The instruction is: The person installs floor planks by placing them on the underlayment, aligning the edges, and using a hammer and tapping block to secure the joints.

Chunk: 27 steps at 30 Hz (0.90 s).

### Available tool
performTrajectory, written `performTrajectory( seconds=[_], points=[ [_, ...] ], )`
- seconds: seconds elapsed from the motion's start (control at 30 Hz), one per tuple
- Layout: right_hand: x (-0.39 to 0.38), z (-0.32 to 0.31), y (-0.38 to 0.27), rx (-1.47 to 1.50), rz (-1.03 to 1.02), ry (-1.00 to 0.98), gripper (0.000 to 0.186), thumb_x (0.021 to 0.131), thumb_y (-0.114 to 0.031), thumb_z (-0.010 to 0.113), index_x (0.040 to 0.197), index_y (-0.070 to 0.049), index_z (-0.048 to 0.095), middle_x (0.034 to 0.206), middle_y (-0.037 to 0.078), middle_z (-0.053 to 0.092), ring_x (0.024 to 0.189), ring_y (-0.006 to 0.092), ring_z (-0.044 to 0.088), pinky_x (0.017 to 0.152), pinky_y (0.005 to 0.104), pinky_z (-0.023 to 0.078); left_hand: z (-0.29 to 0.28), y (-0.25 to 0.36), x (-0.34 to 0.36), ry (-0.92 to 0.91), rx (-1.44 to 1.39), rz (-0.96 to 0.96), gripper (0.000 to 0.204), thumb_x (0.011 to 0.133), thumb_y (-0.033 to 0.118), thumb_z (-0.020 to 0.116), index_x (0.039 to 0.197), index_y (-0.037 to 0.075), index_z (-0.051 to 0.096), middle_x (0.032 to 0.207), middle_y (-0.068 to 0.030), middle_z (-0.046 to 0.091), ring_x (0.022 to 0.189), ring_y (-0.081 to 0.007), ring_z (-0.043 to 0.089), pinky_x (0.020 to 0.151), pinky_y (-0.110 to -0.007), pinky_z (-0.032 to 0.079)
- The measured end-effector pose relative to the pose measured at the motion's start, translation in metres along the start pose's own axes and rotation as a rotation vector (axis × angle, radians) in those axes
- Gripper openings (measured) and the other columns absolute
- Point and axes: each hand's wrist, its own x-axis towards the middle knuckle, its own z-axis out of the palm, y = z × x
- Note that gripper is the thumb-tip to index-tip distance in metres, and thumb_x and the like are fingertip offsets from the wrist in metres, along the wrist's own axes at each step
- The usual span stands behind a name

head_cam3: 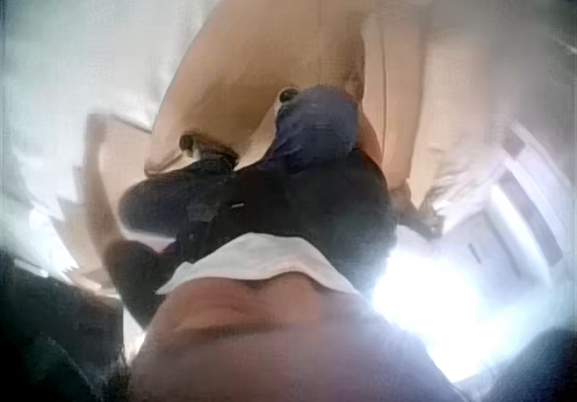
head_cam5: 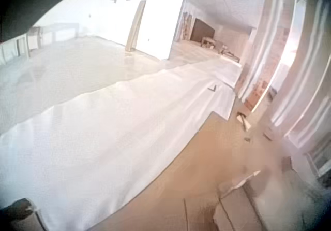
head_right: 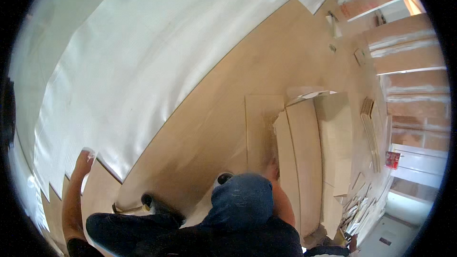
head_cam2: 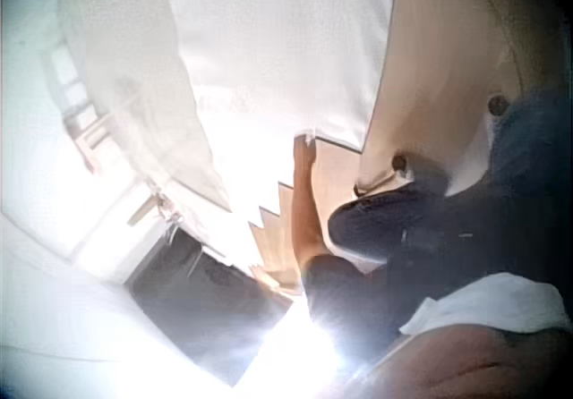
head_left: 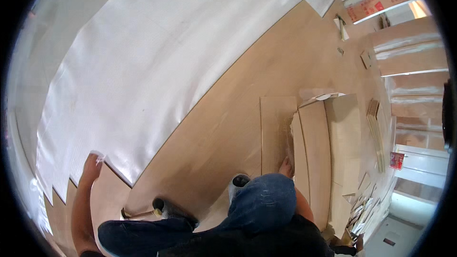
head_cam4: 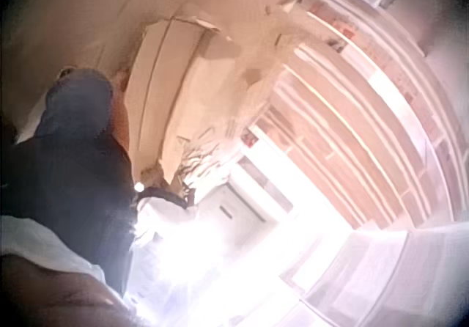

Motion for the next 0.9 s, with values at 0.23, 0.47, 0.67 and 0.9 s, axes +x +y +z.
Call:
performTrajectory(
  seconds=[0.23, 0.47, 0.67, 0.9],
  points=[
    [0.027, -0.012, -0.078, 0.094, -0.135, 0.069, 0.043, 0.106, -0.031, 0.051, 0.125, 0.007, 0.061, 0.124, 0.027, 0.063, 0.114, 0.0342, 0.059, 0.097, 0.0487, 0.044, 0.176, 0.318, 0.121, -0.45, -0.853, 0.04, 0.046, 0.098, 0.031, 0.061, 0.123, -0.007, 0.064, 0.126, -0.0206, 0.067, 0.117, -0.0361, 0.064, 0.102, -0.044, 0.049],
    [0.023, -0.004, -0.049, 0.322, -0.099, -0.027, 0.062, 0.103, -0.048, 0.057, 0.127, 0.009, 0.061, 0.132, 0.025, 0.062, 0.118, 0.0339, 0.056, 0.101, 0.0432, 0.043, 0.283, 0.532, 0.085, -0.601, -1.26, -0.338, 0.068, 0.098, 0.036, 0.06, 0.144, -0.01, 0.04, 0.148, -0.0315, 0.047, 0.137, -0.0424, 0.047, 0.113, -0.046, 0.038],
    [0.03, -0.058, -0.07, 0.562, 0.028, -0.137, 0.064, 0.105, -0.051, 0.05, 0.132, 0.007, 0.058, 0.136, 0.022, 0.06, 0.121, 0.0339, 0.054, 0.105, 0.0432, 0.043, 0.235, 0.611, 0.119, -0.588, -1.231, -0.529, 0.067, 0.093, 0.026, 0.066, 0.148, -0.004, 0.04, 0.15, -0.0281, 0.045, 0.135, -0.0419, 0.048, 0.111, -0.044, 0.041],
    [0.069, -0.151, -0.195, 1.13, -0.188, -0.328, 0.064, 0.106, -0.051, 0.044, 0.138, 0.004, 0.054, 0.141, 0.018, 0.056, 0.125, 0.0339, 0.053, 0.107, 0.0431, 0.042, 0.109, 0.605, 0.204, -0.271, -1.674, -0.331, 0.054, 0.093, 0.044, 0.066, 0.129, 0.004, 0.066, 0.119, -0.0199, 0.07, 0.102, -0.029, 0.066, 0.09, -0.043, 0.052]
  ],
)
